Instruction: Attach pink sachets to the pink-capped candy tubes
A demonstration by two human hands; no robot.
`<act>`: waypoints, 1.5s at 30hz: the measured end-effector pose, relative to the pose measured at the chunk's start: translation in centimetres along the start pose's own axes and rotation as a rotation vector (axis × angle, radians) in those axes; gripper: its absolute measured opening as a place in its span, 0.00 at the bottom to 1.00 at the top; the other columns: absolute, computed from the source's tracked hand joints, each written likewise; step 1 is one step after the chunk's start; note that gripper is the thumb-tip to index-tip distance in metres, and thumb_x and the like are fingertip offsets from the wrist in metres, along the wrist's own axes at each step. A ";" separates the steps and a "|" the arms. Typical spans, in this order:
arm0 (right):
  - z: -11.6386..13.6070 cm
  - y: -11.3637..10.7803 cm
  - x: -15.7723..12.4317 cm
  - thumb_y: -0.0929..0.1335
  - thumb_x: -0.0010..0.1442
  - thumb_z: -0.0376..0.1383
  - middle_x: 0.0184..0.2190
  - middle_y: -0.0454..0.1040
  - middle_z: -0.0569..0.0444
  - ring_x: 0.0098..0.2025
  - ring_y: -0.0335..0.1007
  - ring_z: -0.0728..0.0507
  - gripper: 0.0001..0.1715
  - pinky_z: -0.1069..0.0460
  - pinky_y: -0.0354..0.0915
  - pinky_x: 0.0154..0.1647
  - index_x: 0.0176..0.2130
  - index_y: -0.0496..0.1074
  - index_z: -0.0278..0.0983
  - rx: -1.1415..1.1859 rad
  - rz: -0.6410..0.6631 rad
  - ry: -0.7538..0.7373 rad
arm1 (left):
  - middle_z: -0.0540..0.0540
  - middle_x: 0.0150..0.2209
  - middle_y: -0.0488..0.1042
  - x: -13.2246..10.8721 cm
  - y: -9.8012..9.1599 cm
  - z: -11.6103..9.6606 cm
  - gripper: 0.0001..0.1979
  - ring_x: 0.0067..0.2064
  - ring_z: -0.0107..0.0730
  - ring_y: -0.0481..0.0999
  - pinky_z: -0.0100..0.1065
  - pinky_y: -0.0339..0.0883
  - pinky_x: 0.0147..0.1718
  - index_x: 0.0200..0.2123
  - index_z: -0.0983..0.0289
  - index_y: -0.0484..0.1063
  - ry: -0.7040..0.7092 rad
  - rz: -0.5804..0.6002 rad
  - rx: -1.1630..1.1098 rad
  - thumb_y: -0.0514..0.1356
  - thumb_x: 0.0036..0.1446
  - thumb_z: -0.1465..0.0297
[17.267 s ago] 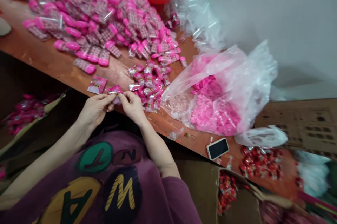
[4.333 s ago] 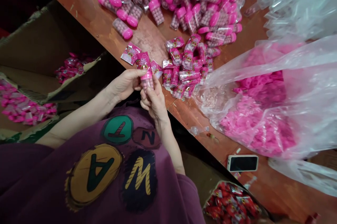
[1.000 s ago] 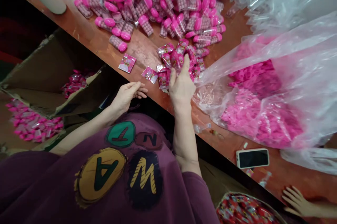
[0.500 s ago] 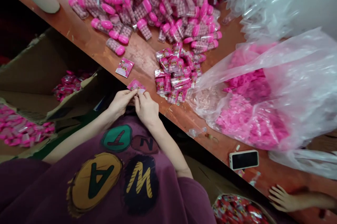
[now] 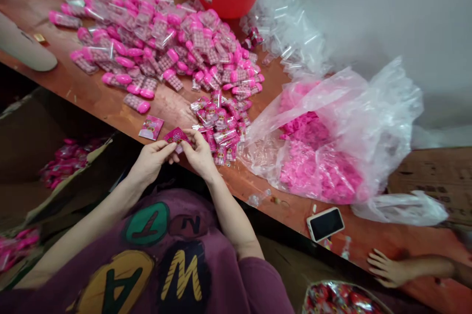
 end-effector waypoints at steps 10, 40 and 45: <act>6.5 -13.8 10.2 0.58 0.71 0.34 0.50 0.79 0.42 0.51 0.74 0.40 0.21 0.44 0.67 0.58 0.53 0.76 0.33 -0.950 -0.478 -0.126 | 0.49 0.17 0.70 1.9 1.9 1.8 0.17 0.19 0.20 0.63 0.26 0.53 0.19 0.23 0.67 0.74 -0.126 -0.093 -0.175 0.74 0.48 0.61; -2.8 -0.2 -3.4 0.79 0.54 0.49 0.28 0.68 0.64 0.27 0.64 0.53 0.26 0.56 0.66 0.29 0.46 0.71 0.42 0.254 -0.174 0.019 | 0.50 0.19 0.71 -2.5 1.0 1.5 0.13 0.19 0.18 0.66 0.24 0.52 0.18 0.25 0.69 0.76 -0.120 -0.054 -0.170 0.75 0.52 0.68; -3.8 0.2 -3.8 0.80 0.51 0.48 0.25 0.66 0.66 0.21 0.59 0.55 0.27 0.58 0.60 0.22 0.45 0.72 0.41 0.383 -0.207 0.057 | 0.51 0.21 0.72 -2.9 1.2 1.9 0.14 0.19 0.18 0.67 0.25 0.52 0.18 0.26 0.70 0.76 -0.177 -0.035 -0.214 0.75 0.50 0.67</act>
Point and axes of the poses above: each hand's wrist, its own x-axis towards the middle knuckle, its own y-axis out of the palm, z = x × y, the point moved 4 cm from there along x, towards the middle knuckle
